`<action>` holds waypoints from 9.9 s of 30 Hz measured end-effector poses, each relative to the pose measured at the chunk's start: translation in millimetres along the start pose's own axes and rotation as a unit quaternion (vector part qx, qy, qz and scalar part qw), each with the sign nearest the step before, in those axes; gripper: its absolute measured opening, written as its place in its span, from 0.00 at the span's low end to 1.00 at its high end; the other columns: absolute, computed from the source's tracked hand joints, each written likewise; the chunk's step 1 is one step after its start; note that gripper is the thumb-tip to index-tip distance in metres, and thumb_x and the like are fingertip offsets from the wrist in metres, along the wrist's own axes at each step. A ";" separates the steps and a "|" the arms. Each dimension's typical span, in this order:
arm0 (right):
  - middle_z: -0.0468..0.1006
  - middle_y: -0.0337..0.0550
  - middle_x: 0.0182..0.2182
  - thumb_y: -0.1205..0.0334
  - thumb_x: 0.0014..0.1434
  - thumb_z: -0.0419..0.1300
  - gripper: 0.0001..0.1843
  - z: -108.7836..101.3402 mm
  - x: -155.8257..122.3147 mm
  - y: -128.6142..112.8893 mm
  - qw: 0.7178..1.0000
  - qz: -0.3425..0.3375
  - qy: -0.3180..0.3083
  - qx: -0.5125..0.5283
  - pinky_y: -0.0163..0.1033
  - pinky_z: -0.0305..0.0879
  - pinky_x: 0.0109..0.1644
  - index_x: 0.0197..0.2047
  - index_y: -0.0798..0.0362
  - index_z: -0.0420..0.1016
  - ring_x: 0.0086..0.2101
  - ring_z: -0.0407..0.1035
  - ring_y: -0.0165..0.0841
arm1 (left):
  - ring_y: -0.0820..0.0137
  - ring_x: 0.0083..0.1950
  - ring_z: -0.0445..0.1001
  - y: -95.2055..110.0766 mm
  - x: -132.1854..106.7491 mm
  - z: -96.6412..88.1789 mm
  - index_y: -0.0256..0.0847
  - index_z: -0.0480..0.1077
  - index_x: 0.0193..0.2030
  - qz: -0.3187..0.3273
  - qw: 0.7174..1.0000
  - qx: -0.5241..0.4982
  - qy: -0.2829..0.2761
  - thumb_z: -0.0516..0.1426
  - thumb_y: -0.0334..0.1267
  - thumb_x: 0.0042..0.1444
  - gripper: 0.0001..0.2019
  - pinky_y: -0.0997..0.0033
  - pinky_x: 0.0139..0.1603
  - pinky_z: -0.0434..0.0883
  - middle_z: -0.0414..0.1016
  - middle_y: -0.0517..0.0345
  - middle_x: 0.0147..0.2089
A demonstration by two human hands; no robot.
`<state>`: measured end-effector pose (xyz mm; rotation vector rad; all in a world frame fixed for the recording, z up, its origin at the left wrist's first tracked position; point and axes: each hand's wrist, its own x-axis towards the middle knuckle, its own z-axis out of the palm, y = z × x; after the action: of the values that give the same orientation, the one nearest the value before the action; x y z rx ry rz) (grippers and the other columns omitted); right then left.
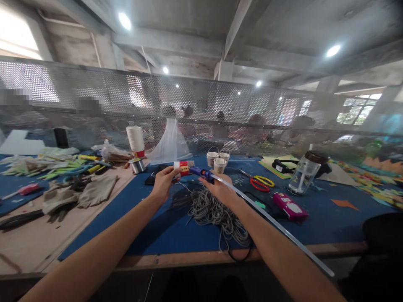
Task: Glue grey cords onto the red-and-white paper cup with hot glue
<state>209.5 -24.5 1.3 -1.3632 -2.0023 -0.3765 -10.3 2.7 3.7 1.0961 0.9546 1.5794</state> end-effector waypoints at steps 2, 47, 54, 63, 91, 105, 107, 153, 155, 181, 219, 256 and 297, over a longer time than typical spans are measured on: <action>0.81 0.43 0.31 0.36 0.63 0.51 0.26 0.5 -0.1 0.4 1.000 0.001 0.001 -0.001 0.34 0.55 0.31 0.41 0.50 0.74 0.32 0.75 0.38 | 0.69 0.36 0.73 0.3 -0.3 0.3 0.38 0.79 0.35 0.005 1.000 0.001 0.002 0.70 0.46 0.37 0.19 0.71 0.36 0.70 0.79 0.53 0.37; 0.81 0.43 0.32 0.36 0.64 0.49 0.26 -0.3 0.0 1.2 0.999 -0.005 -0.026 -0.026 0.34 0.56 0.32 0.42 0.50 0.74 0.33 0.74 0.37 | 0.68 0.35 0.74 -0.4 1.8 -1.7 0.38 0.79 0.35 0.012 1.000 0.014 -0.001 0.70 0.47 0.37 0.19 0.71 0.36 0.70 0.80 0.53 0.36; 0.81 0.43 0.32 0.37 0.64 0.50 0.25 -1.8 0.8 0.8 0.999 -0.001 -0.043 -0.028 0.34 0.56 0.32 0.42 0.50 0.74 0.33 0.74 0.37 | 0.68 0.35 0.74 -1.7 2.8 -2.4 0.39 0.79 0.34 0.017 1.000 0.014 0.003 0.70 0.47 0.38 0.18 0.71 0.36 0.70 0.80 0.54 0.36; 0.80 0.42 0.30 0.38 0.65 0.51 0.23 -4.4 -0.8 -0.7 0.998 -0.005 -0.049 -0.025 0.34 0.53 0.31 0.41 0.49 0.73 0.31 0.73 0.36 | 0.68 0.34 0.74 0.7 3.1 -2.2 0.39 0.79 0.34 0.012 1.000 0.005 0.011 0.70 0.46 0.37 0.18 0.71 0.35 0.70 0.80 0.54 0.35; 0.79 0.40 0.29 0.38 0.64 0.52 0.22 -4.4 0.2 -1.5 0.997 -0.010 -0.062 -0.036 0.34 0.52 0.30 0.40 0.48 0.74 0.30 0.72 0.35 | 0.71 0.35 0.72 5.3 0.8 -1.1 0.37 0.79 0.34 0.002 0.999 -0.026 0.019 0.71 0.43 0.36 0.18 0.73 0.35 0.70 0.78 0.55 0.34; 0.80 0.42 0.31 0.38 0.63 0.53 0.23 -2.8 1.0 -0.6 0.997 0.005 -0.080 0.001 0.35 0.58 0.34 0.42 0.49 0.75 0.33 0.73 0.37 | 0.71 0.33 0.73 2.3 4.8 -3.7 0.36 0.78 0.33 -0.010 0.999 -0.040 0.023 0.71 0.42 0.35 0.18 0.73 0.34 0.70 0.78 0.55 0.34; 0.81 0.44 0.33 0.39 0.63 0.54 0.23 -3.1 1.6 -0.8 0.996 0.008 -0.078 0.032 0.36 0.61 0.38 0.44 0.49 0.76 0.36 0.74 0.39 | 0.71 0.34 0.73 3.3 3.8 -3.4 0.36 0.78 0.34 -0.017 0.999 -0.038 0.022 0.71 0.42 0.36 0.18 0.73 0.34 0.70 0.78 0.55 0.34; 0.81 0.61 0.38 0.41 0.60 0.55 0.25 23.6 11.3 64.4 0.939 0.290 -0.179 0.043 0.43 0.66 0.42 0.35 0.57 0.78 0.43 0.76 0.48 | 0.73 0.29 0.72 0.6 0.5 0.5 0.35 0.76 0.33 -0.069 0.996 -0.059 0.012 0.71 0.39 0.36 0.17 0.76 0.28 0.68 0.78 0.55 0.31; 0.80 0.61 0.40 0.41 0.59 0.56 0.26 21.8 10.1 62.6 0.937 0.299 -0.182 0.018 0.44 0.66 0.44 0.40 0.57 0.77 0.45 0.75 0.49 | 0.73 0.28 0.72 1.0 -1.6 2.5 0.35 0.76 0.33 -0.074 0.995 -0.060 0.002 0.71 0.38 0.36 0.17 0.75 0.28 0.69 0.78 0.56 0.31; 0.79 0.39 0.35 0.59 0.53 0.67 0.18 28.0 9.9 0.3 0.811 0.206 -0.168 0.522 0.34 0.68 0.30 0.43 0.52 0.64 0.23 0.72 0.27 | 0.70 0.34 0.75 -0.1 -9.7 10.5 0.36 0.76 0.32 -0.066 0.994 -0.080 -0.035 0.70 0.38 0.41 0.12 0.71 0.36 0.73 0.78 0.54 0.34; 0.74 0.41 0.34 0.56 0.65 0.58 0.08 -5.6 8.4 -3.6 0.973 -0.022 0.076 0.217 0.36 0.63 0.41 0.38 0.50 0.76 0.34 0.69 0.32 | 0.68 0.33 0.71 6.7 -22.2 15.0 0.36 0.79 0.39 0.028 0.975 0.164 -0.146 0.63 0.49 0.50 0.17 0.71 0.32 0.65 0.78 0.53 0.35; 0.74 0.41 0.33 0.57 0.64 0.58 0.08 -4.0 9.4 -0.7 0.975 -0.024 0.079 0.208 0.37 0.63 0.42 0.37 0.49 0.76 0.35 0.69 0.33 | 0.72 0.30 0.68 7.1 -22.3 14.3 0.37 0.78 0.36 0.030 0.968 0.170 -0.180 0.63 0.47 0.50 0.14 0.74 0.29 0.63 0.75 0.57 0.31; 0.75 0.41 0.35 0.58 0.64 0.59 0.07 -6.7 8.5 -1.0 0.977 -0.021 0.073 0.198 0.37 0.63 0.43 0.36 0.49 0.76 0.36 0.69 0.33 | 0.72 0.28 0.67 8.2 -22.5 14.5 0.37 0.78 0.34 0.031 0.961 0.184 -0.203 0.62 0.49 0.51 0.15 0.73 0.28 0.62 0.75 0.56 0.30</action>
<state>209.2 -22.7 12.1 -1.0164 -1.8629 -0.0837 4.5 -19.9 10.9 1.6481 0.9549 1.1792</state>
